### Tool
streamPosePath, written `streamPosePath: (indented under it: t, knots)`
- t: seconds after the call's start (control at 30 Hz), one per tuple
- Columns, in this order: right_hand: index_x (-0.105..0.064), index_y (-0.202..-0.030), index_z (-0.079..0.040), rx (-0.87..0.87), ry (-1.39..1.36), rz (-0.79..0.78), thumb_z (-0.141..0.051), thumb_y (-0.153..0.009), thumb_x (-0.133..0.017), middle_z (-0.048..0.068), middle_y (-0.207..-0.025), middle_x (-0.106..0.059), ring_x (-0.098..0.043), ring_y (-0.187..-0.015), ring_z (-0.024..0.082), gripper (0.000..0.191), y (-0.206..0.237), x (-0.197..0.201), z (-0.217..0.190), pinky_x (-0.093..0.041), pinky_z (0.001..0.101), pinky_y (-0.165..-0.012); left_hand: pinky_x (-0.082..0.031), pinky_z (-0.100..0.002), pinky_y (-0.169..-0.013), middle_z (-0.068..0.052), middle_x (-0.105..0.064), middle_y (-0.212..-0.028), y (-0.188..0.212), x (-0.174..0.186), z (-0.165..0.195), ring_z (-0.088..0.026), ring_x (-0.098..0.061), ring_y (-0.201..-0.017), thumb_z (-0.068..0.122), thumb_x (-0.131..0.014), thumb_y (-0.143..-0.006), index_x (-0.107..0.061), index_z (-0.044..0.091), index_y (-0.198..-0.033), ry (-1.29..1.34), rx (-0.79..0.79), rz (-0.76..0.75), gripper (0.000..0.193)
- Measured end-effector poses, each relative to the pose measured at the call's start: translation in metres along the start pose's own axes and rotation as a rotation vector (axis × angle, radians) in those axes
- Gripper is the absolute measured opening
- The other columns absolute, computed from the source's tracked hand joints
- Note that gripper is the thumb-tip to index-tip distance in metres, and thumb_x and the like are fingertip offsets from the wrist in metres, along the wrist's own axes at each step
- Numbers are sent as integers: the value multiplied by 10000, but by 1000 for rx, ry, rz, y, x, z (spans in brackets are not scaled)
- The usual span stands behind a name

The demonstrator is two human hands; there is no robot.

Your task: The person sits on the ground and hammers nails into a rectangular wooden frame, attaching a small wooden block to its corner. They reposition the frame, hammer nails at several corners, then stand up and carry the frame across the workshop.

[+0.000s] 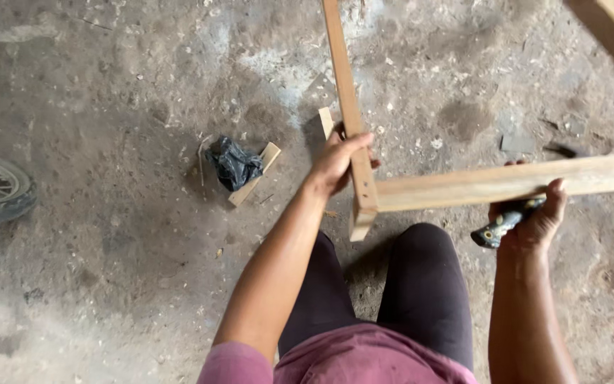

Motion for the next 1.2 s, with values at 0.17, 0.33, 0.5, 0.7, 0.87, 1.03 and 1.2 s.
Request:
streamPosePath:
  t: [0.17, 0.33, 0.5, 0.7, 0.87, 1.03, 1.2]
  knots:
    - [-595, -1308, 51, -58, 34, 26, -372, -829, -852, 179, -1189, -695, -689, -1203, 294, 690, -11, 46, 17, -588, 402, -1101, -660, -453, -794, -65, -484, -1000, -4, 2, -35, -218, -616, -898, 131, -749, -875, -335, 19, -1435, -33, -79, -15, 705]
    - [-608, -1346, 104, -252, -158, 125, -260, -802, -764, 210, -1262, -725, -705, -1230, 286, 672, -1, 93, 45, -581, 340, -1094, -666, -444, -810, -150, -501, -1050, 0, 21, -84, -232, -615, -904, 152, -784, -892, -308, 21, -1474, -12, -89, -39, 763]
    - [-601, -1287, 46, -188, -154, 191, -157, -818, -725, 184, -1178, -699, -726, -1151, 323, 526, 8, 121, 58, -569, 401, -1079, -655, -434, -796, -94, -543, -1059, 4, 34, -118, -210, -650, -910, 145, -779, -834, -120, 120, -1576, -68, -62, 52, 992]
    - [-558, -1315, -8, -271, -74, 333, -139, -783, -708, 170, -1162, -723, -747, -1135, 317, 568, 11, 141, 79, -580, 395, -1001, -640, -444, -817, -142, -619, -1075, 8, 53, -138, -248, -683, -885, 168, -766, -850, -57, 114, -1621, -128, 11, 92, 1049]
    - [-499, -1379, 46, -280, -133, 299, -115, -807, -725, 193, -1185, -714, -735, -1158, 332, 636, 13, 148, 85, -584, 394, -1035, -615, -410, -864, -210, -671, -1231, 7, 80, -160, -249, -702, -985, 303, -667, -1002, -271, 39, -1643, -142, -75, 100, 799]
    - [-457, -1425, 66, -297, -127, 264, -145, -818, -736, 192, -1185, -710, -735, -1150, 335, 701, 10, 156, 87, -580, 389, -1041, -615, -433, -846, -60, -563, -1345, 87, 120, -213, -226, -700, -995, 468, -337, -978, -346, 177, -1579, -438, 105, 624, 669]
    - [-479, -1422, 63, -340, -157, 332, -143, -815, -737, 212, -1191, -719, -753, -1140, 356, 691, 5, 177, 94, -610, 404, -985, -549, -367, -929, -150, -619, -1347, 162, 79, -231, -273, -658, -1139, 355, -573, -1016, -558, 59, -1441, -901, -133, 733, 518]
Point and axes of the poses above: each hand's wrist, its own y-axis away from the middle knuckle, its own x-axis out of the back of the hand, z = x × y, the point moved 6 cm from there along -y, towards the middle knuckle
